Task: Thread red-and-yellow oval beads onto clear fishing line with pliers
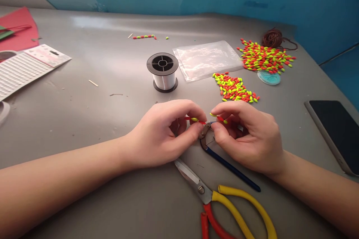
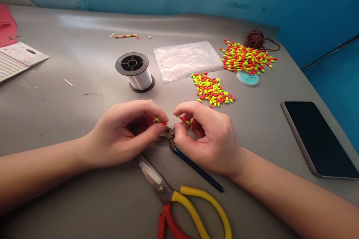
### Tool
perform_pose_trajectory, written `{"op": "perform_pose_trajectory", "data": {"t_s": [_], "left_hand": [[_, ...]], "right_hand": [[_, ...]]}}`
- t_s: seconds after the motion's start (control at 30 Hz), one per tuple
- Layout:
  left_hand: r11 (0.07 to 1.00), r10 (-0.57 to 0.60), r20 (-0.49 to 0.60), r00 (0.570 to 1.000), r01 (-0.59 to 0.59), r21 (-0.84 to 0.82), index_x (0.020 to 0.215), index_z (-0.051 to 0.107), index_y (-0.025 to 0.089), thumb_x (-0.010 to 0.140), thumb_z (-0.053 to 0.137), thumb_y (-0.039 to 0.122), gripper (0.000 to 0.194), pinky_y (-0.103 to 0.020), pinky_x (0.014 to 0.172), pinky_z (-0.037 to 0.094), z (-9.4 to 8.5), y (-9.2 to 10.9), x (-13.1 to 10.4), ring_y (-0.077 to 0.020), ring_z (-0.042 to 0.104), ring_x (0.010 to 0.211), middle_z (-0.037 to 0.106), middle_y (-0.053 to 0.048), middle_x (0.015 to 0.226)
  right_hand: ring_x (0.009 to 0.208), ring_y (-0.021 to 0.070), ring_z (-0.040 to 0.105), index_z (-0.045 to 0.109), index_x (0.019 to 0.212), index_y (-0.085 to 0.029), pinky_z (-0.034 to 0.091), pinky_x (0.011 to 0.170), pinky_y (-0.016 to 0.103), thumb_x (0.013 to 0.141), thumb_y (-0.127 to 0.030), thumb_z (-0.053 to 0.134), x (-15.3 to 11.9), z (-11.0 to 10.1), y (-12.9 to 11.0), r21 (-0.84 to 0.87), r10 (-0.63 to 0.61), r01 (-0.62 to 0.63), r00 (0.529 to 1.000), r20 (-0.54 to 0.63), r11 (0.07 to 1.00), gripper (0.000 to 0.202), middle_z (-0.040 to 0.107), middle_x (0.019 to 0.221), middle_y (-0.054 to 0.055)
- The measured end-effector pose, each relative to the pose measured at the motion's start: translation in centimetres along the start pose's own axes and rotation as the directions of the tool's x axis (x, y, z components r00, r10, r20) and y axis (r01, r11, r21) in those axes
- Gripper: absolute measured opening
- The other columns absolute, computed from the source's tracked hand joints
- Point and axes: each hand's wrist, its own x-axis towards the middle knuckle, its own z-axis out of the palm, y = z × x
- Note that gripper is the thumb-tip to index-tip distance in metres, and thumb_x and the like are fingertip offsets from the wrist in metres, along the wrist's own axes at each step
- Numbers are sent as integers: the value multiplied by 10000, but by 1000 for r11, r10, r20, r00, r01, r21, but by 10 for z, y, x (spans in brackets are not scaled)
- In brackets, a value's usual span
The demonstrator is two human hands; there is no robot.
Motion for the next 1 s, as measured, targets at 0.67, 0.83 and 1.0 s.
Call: {"op": "perform_pose_trajectory", "data": {"t_s": [0.67, 0.83, 1.0], "left_hand": [[993, -74, 6, 997, 74, -89, 1025, 664, 184, 1006, 692, 269, 91, -226, 609, 566, 1, -4, -3, -124, 723, 707, 753, 1, 845], [998, -43, 13, 999, 43, -50, 1031, 678, 178, 997, 679, 227, 60, -223, 627, 572, 1, -3, -3, -117, 715, 717, 757, 1, 864], [999, -39, -3, 999, 39, 1, 1019, 675, 170, 948, 671, 161, 71, -215, 578, 528, 2, -3, -3, -101, 668, 671, 711, 10, 839]], "right_hand": [[574, 91, 485, 763, 1006, -153, 428, 548, 261, 960, -109, 711, 4, -1, 2, 51, -124, 123, 992, 29, 991, 82, 665, 750, -2], [576, 82, 501, 765, 1013, -138, 429, 547, 249, 956, -79, 706, 5, 0, 3, 57, -148, 146, 988, 42, 988, 100, 678, 776, 11], [575, 83, 506, 755, 976, -139, 422, 539, 249, 951, -76, 707, 5, 0, 4, 39, -147, 145, 988, 38, 989, 82, 674, 764, 12]]}}
